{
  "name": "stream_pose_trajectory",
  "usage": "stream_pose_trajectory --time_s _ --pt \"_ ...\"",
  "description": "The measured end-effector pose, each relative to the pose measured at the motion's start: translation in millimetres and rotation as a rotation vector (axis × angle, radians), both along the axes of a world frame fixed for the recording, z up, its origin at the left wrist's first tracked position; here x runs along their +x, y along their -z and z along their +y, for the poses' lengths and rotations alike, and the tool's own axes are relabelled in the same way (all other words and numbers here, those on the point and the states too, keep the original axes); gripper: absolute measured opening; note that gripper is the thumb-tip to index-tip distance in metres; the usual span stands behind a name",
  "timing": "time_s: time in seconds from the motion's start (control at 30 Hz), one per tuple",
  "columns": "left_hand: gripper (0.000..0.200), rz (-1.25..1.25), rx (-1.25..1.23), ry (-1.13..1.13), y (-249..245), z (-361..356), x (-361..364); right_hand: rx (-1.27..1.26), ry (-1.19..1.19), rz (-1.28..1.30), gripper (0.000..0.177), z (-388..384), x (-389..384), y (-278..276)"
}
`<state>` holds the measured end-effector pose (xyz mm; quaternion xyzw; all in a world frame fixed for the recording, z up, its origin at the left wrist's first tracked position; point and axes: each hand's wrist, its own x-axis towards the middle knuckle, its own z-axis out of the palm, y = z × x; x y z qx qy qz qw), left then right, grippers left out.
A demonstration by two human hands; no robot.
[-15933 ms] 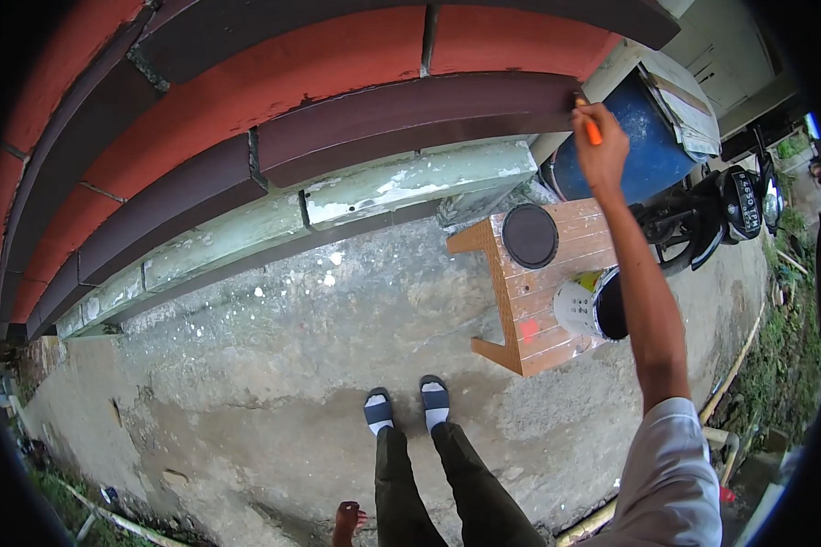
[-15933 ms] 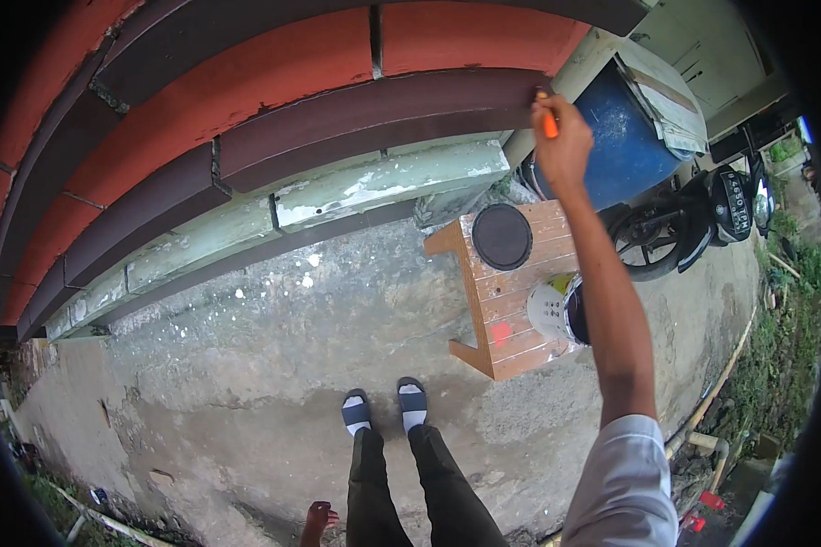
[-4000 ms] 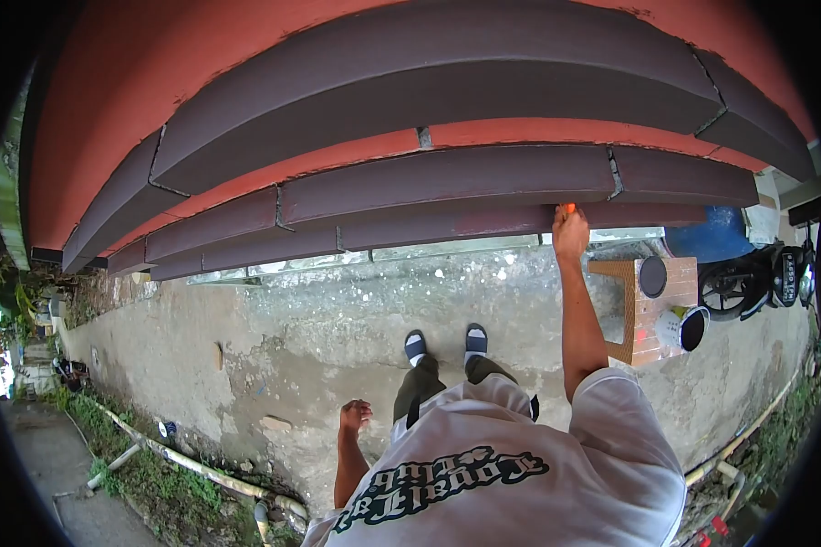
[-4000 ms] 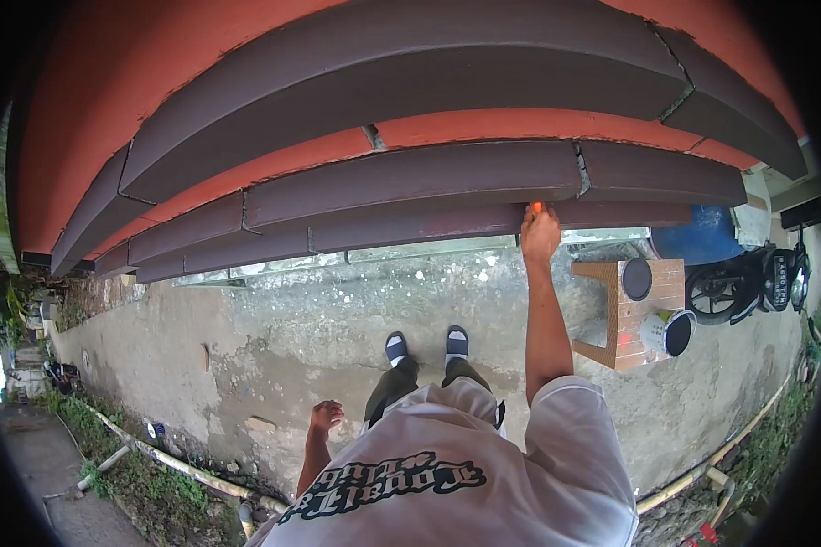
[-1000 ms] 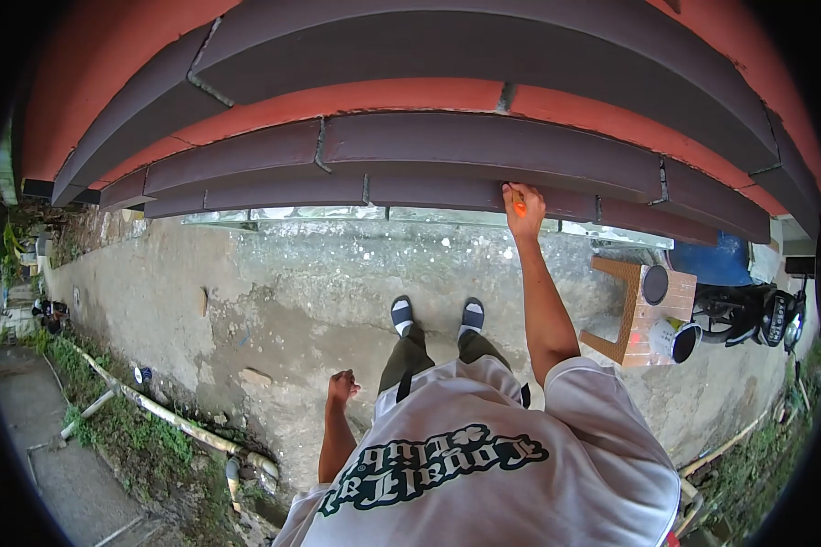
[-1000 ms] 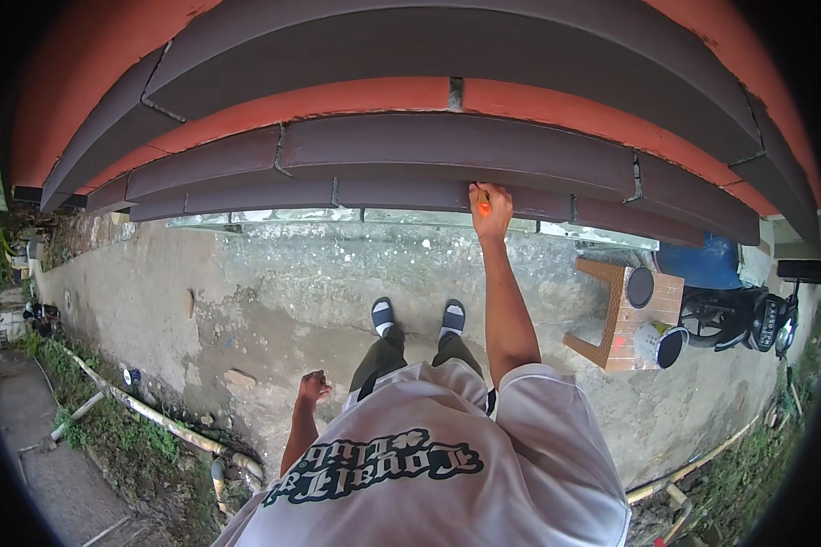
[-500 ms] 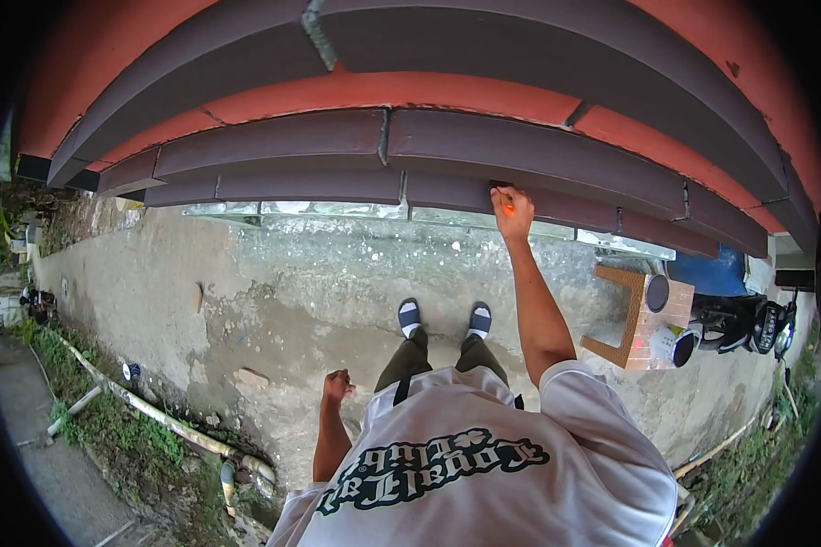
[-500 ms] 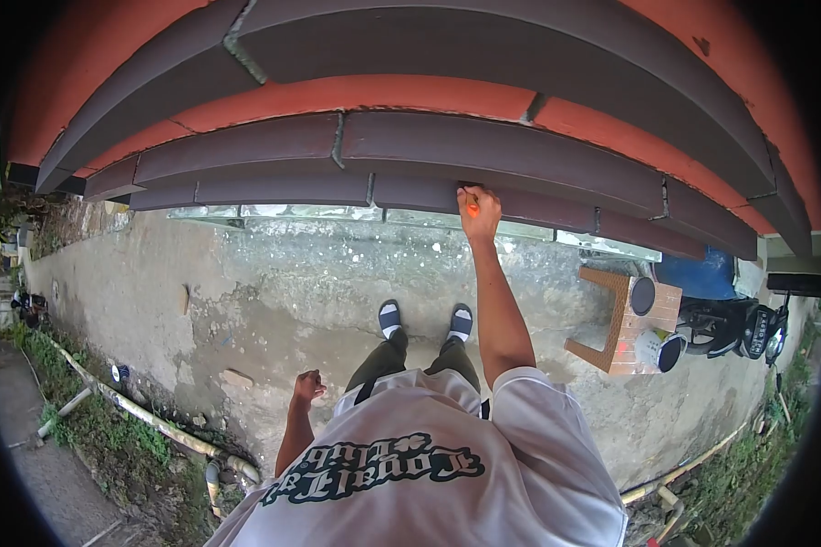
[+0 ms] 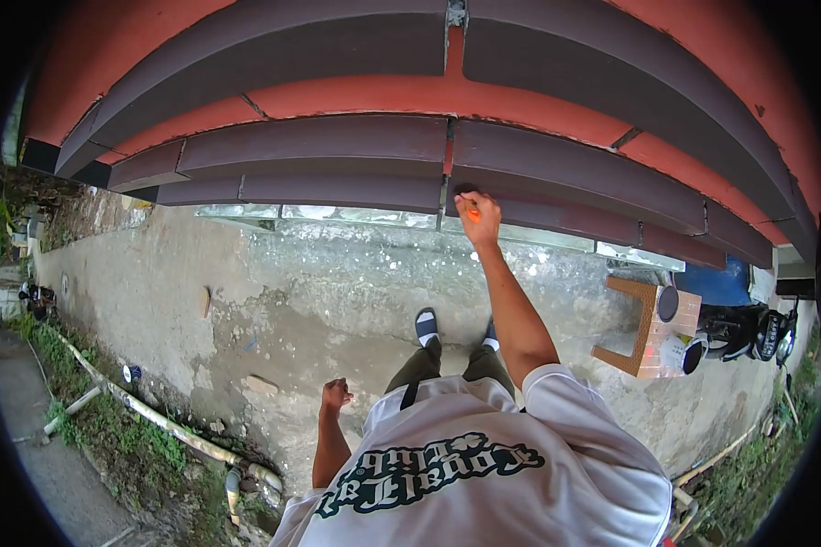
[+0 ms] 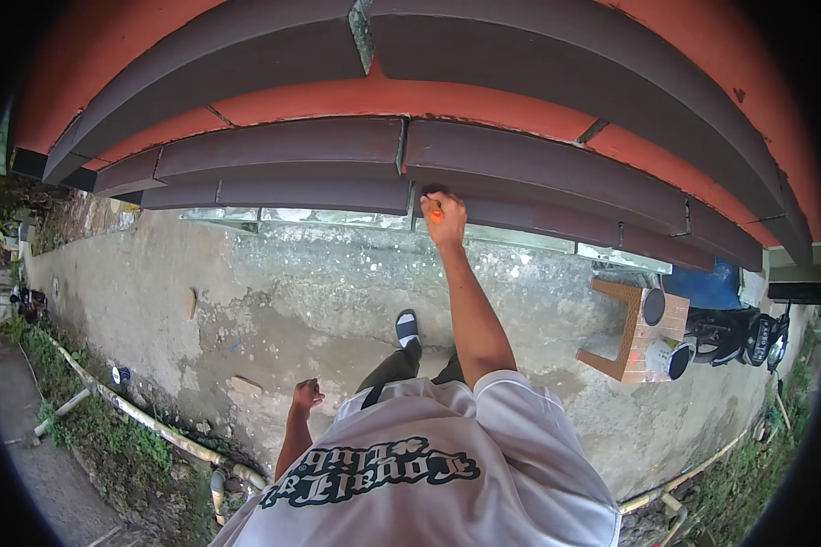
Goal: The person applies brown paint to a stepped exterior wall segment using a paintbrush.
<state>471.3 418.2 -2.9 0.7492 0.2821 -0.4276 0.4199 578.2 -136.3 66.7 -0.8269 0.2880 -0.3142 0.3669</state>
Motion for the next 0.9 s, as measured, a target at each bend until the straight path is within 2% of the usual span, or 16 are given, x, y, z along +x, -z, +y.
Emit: stream_pose_trajectory --time_s 0.13,0.23,0.3,0.37,0.47,0.57,0.6,0.7,0.8,0.9 --pt "0.025 0.049 0.009 0.053 0 5 11 -0.037 -0.037 0.013 0.023 4 4 -2" --pt "0.024 0.048 0.006 0.061 0 4 22 -0.113 0.025 0.041 0.024 -16 -16 -6" --pt "0.026 0.016 -0.016 0.050 2 2 29 -0.017 0.145 -0.128 0.022 -36 -40 0" --pt "0.026 -0.002 -0.033 0.061 3 0 39 0.115 0.219 -0.128 0.022 -65 -70 9" --pt "0.024 0.000 -0.048 0.095 5 1 43 0.022 0.524 0.060 0.022 -84 -92 -12" --pt "0.025 -0.016 -0.056 0.085 8 0 43 0.679 0.494 -0.187 0.027 -87 -85 -29" --pt "0.026 -0.021 -0.049 0.069 6 -1 41 0.741 0.436 -0.262 0.033 -88 -79 -18" --pt "0.027 -0.029 -0.036 0.027 -1 -5 32 0.801 0.256 -0.270 0.032 -73 -50 -4" --pt "0.026 -0.002 -0.023 0.016 -3 -9 16 0.616 0.183 0.004 0.032 -58 -34 -6" --pt "0.026 0.019 0.003 0.028 -2 -12 7 -0.008 0.308 0.148 0.022 -83 -61 16"
